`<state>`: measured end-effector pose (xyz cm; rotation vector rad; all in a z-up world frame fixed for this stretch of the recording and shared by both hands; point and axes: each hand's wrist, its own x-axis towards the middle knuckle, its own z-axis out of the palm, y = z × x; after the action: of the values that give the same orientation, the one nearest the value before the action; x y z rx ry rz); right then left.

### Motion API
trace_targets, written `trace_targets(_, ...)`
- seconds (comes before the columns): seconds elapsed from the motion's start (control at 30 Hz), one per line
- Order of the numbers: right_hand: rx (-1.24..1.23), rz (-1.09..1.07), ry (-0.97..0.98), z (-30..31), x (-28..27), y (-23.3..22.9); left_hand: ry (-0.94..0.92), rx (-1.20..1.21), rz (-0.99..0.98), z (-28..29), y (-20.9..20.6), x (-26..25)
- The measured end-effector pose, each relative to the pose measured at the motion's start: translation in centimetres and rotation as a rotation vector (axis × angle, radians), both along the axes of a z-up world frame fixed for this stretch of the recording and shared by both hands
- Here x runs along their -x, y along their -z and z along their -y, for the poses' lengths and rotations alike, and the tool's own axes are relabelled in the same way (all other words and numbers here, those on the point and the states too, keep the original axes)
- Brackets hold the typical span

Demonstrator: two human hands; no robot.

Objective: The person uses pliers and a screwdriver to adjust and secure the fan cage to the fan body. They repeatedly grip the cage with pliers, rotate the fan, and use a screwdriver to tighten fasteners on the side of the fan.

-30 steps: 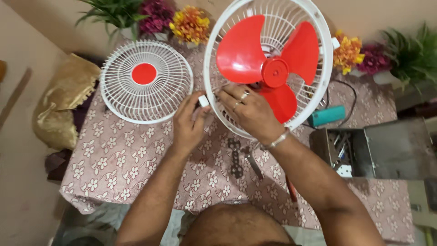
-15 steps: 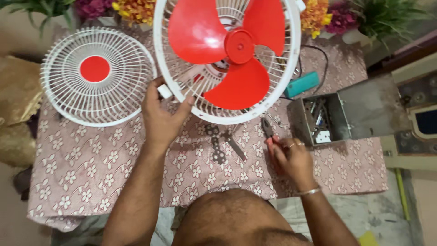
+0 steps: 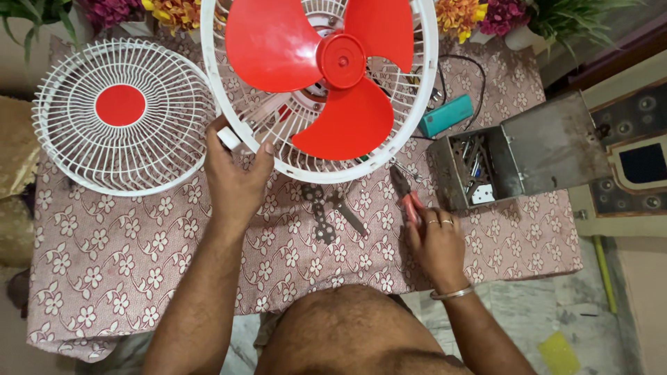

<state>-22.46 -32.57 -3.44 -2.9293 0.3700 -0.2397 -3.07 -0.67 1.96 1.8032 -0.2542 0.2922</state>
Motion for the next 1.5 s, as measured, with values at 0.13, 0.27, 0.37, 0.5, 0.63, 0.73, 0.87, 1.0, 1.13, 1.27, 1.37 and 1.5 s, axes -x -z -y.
trace_targets(0.13, -0.094, 0.151, -0.113, -0.8, -2.0, 0.3, 0.019, 0.061, -0.013, 0.2, 0.3, 0.2)
trace_targets(0.27, -0.068, 0.209, -0.147, 2.0, -6.0, 3.7, 0.000, -0.002, -0.005, -0.1, 0.1, 0.2)
trace_targets(0.37, 0.087, 0.101, -0.154, 3.5, -9.1, 5.1, 0.002, -0.006, -0.045, -0.1, 0.0, 0.1)
trace_targets(0.5, 0.012, -0.052, -0.067, 3.5, -10.7, 4.2, 0.026, 0.048, -0.043, 0.0, 0.2, 0.0)
trace_targets(0.63, -0.044, -0.079, -0.029, 3.2, -11.2, 2.5, 0.011, 0.021, -0.008, 0.0, 0.2, 0.2)
trace_targets(0.73, -0.223, 0.082, 0.020, 1.6, -10.0, 1.5, 0.015, 0.024, 0.000, -0.1, -0.1, 0.1)
trace_targets(0.87, -0.390, 0.062, -0.029, 0.2, -8.8, 1.1, 0.010, 0.016, 0.007, 0.0, -0.2, 0.2)
trace_targets(1.0, -0.370, -0.024, -0.226, -0.2, -8.5, 1.6, 0.031, 0.085, -0.009, 0.3, -0.3, 0.2)
trace_targets(1.13, -0.478, -0.029, -0.177, -1.1, -8.1, 1.4, 0.036, 0.049, 0.009, 0.1, 0.1, 0.5)
trace_targets(1.27, -0.867, 0.035, -0.241, -2.2, -7.7, -2.1, 0.064, 0.196, -0.073, 0.1, 0.2, 0.3)
trace_targets(1.37, -1.039, 0.085, -0.384, -3.9, -7.4, -7.2, 0.043, 0.190, -0.146, 0.2, -0.1, 0.3)
trace_targets(1.5, -0.638, 0.274, -0.543, -8.0, -10.3, -13.3, 0.010, 0.054, -0.063, 0.6, -0.4, 0.5)
